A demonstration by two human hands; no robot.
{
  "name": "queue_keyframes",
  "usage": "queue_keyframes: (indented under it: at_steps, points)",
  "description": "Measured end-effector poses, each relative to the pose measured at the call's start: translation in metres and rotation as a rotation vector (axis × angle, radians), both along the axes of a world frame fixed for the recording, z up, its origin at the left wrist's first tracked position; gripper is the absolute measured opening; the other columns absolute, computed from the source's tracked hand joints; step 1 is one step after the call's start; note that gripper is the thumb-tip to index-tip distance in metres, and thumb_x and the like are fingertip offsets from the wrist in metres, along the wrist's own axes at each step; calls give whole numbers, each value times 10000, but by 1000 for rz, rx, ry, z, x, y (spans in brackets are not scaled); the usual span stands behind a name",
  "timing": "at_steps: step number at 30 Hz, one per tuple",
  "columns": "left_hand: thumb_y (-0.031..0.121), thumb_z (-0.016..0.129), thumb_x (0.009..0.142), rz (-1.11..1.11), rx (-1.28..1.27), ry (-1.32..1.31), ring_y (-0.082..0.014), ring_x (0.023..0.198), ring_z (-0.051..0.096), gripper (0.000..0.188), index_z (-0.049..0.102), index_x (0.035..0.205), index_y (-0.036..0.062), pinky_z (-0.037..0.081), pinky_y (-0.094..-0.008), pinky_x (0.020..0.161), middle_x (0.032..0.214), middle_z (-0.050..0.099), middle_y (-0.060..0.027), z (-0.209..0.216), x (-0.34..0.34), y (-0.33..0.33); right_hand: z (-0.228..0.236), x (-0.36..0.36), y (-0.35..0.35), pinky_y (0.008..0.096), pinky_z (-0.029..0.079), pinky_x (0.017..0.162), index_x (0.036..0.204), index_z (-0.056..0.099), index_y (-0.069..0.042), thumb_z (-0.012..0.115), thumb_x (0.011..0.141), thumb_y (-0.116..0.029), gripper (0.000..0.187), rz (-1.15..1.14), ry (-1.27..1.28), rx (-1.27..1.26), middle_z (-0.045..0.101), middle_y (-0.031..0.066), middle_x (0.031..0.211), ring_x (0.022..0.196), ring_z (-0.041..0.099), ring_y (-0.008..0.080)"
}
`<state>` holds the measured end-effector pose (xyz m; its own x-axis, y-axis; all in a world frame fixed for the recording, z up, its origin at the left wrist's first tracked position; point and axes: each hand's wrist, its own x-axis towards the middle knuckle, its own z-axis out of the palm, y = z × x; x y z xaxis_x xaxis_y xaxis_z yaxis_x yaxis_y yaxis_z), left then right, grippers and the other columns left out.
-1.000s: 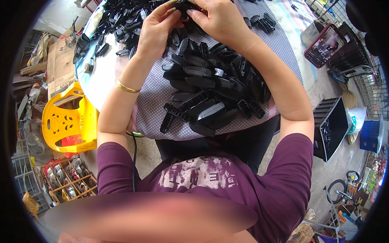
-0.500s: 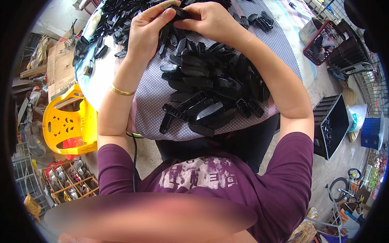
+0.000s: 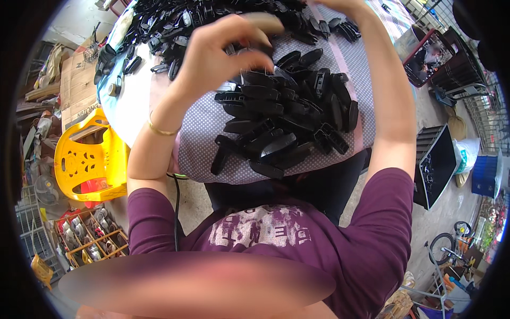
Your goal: Inspecting and sorting a large quantity of small black plastic hardware components.
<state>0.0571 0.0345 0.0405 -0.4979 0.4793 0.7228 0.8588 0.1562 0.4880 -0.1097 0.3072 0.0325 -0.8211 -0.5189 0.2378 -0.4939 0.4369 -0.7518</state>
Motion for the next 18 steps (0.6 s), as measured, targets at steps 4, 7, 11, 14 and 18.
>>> queue_keyframes:
  at_steps: [4,7,11,14,18]
  points:
    - [190,849,732,-197,-296,311,-266,880,633,347,732,1041,81,559,-353,787,978,675,-64,-10,25,20,-58,-101,82,444,544,849,1037,732,-23,628,817,-145,272,-531,389,385,707,271,1042,988,708,380]
    - [214,831,766,-225,-305,196,-276,951,634,360,728,1088,90,555,-384,828,1082,660,-86,-12,36,21,-82,-120,88,484,537,870,1049,723,-33,653,824,-198,288,-652,613,395,705,273,1058,1012,692,415]
    - [173,774,838,61,-308,149,-293,937,650,173,773,994,97,552,-383,877,979,713,-65,-2,6,-6,-90,-125,100,514,533,898,1040,715,-3,658,825,-175,281,-633,483,637,701,288,1056,1052,678,437]
    - [-15,705,815,287,-596,270,-239,1024,628,297,746,1106,20,504,-324,948,1096,695,-80,-11,-31,-48,-91,-114,80,512,546,878,976,723,28,643,812,-125,238,-712,396,766,712,285,993,1001,694,441]
    - [39,688,769,224,-490,397,-299,1023,558,290,749,1052,58,476,-362,940,1069,642,-97,-40,-56,-47,-91,-110,97,506,553,841,937,727,13,626,780,-71,205,-650,455,798,714,280,940,946,706,436]
